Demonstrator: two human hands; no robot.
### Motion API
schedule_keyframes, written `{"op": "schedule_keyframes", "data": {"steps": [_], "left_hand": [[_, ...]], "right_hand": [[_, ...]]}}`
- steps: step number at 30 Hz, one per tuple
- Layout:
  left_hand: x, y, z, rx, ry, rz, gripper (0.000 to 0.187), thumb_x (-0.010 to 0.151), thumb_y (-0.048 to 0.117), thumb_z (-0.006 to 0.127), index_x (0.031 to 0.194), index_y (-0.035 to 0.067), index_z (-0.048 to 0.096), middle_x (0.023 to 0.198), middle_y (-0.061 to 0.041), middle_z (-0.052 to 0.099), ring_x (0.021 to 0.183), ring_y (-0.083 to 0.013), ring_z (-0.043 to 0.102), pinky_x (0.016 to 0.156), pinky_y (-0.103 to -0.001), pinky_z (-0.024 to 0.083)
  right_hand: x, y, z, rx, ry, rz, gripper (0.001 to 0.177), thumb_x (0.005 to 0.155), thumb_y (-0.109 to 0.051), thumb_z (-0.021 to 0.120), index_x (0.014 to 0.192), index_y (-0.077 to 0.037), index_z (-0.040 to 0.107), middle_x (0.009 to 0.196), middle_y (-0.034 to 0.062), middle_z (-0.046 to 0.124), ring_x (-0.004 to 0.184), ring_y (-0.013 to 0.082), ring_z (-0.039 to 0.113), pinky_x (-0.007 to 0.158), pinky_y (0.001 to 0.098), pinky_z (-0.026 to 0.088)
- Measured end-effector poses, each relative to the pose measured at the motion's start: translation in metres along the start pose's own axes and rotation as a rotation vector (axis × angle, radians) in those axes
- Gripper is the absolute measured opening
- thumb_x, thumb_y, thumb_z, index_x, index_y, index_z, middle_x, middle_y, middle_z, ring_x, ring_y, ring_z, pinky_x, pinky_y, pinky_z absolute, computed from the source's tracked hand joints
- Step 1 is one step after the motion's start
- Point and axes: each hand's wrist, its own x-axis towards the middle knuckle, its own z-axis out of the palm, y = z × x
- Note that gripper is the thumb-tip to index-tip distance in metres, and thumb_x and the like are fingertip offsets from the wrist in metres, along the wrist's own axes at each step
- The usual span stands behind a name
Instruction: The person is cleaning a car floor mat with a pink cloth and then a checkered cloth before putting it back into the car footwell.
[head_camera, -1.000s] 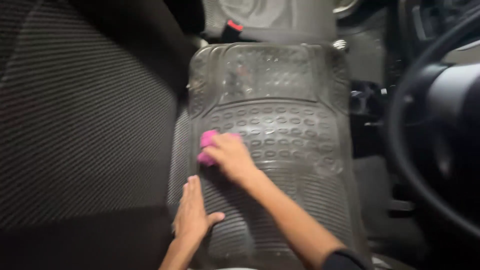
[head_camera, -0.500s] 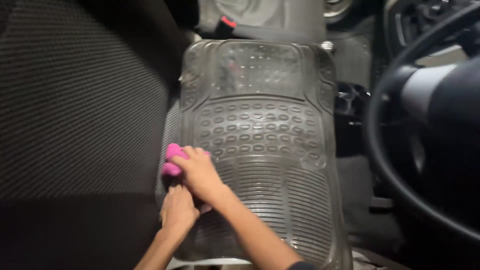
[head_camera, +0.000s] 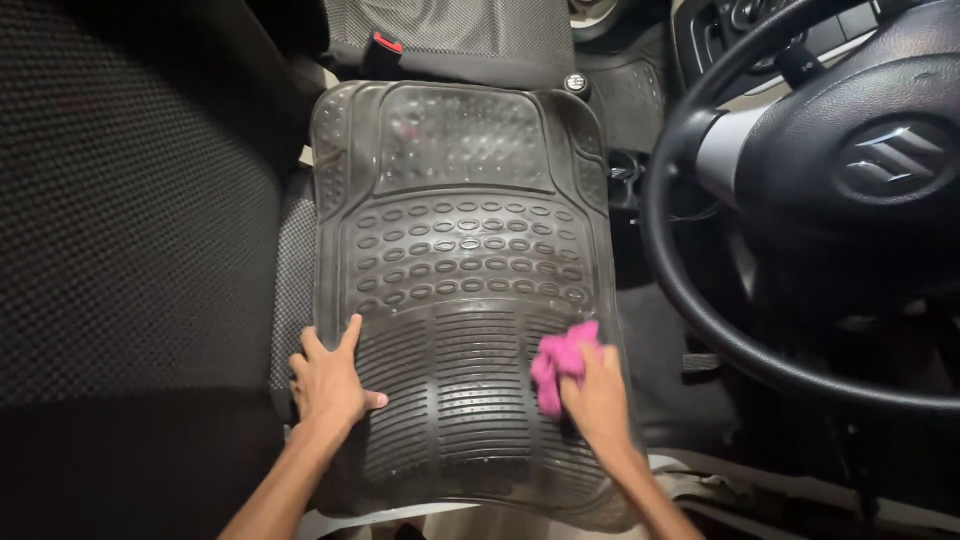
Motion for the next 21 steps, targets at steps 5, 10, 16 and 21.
{"op": "schedule_keyframes", "data": {"steps": [5,10,16,21], "left_hand": [[-0.003,0.0,-0.006,-0.03,-0.048,-0.054,0.125,0.058,0.025,0.102,0.157,0.047,0.029,0.153,-0.017,0.027,0.137,-0.0412,0.042,0.108,-0.05,0.049],[0.007,-0.017,0.021,-0.052,-0.039,-0.037,0.108,0.069,0.011,0.094,0.154,0.046,0.038,0.141,-0.019,0.036,0.125,-0.0435,0.056,0.103,-0.049,0.053],[-0.021,-0.065,0.062,0.179,-0.019,0.093,0.054,0.097,0.017,0.059,0.147,0.034,0.051,0.128,-0.024,0.048,0.108,-0.0435,0.066,0.09,-0.051,0.058],[-0.033,-0.028,0.034,0.495,0.205,0.3,0.045,0.078,0.027,0.069,0.123,0.017,0.068,0.143,-0.02,0.048,0.132,-0.0385,0.048,0.097,-0.053,0.052]], "right_hand": [[0.04,0.018,-0.021,0.183,-0.148,0.182,0.023,0.09,-0.022,0.068,0.111,-0.016,0.071,0.1,0.0097,0.072,0.097,0.0255,0.07,0.089,0.0372,0.055],[0.048,0.114,0.036,0.495,-0.056,0.274,0.034,0.098,-0.032,0.071,0.121,-0.009,0.064,0.107,0.0096,0.07,0.097,0.0181,0.066,0.086,0.0356,0.053],[-0.018,0.071,-0.03,-0.052,-0.398,0.251,0.039,0.09,-0.028,0.08,0.124,-0.014,0.065,0.092,0.0095,0.073,0.08,0.0207,0.071,0.072,0.0362,0.053],[-0.045,-0.021,-0.062,-0.173,0.032,0.07,0.032,0.078,-0.015,0.065,0.108,-0.022,0.072,0.112,0.0125,0.067,0.089,0.0327,0.072,0.08,0.0446,0.057]]}}
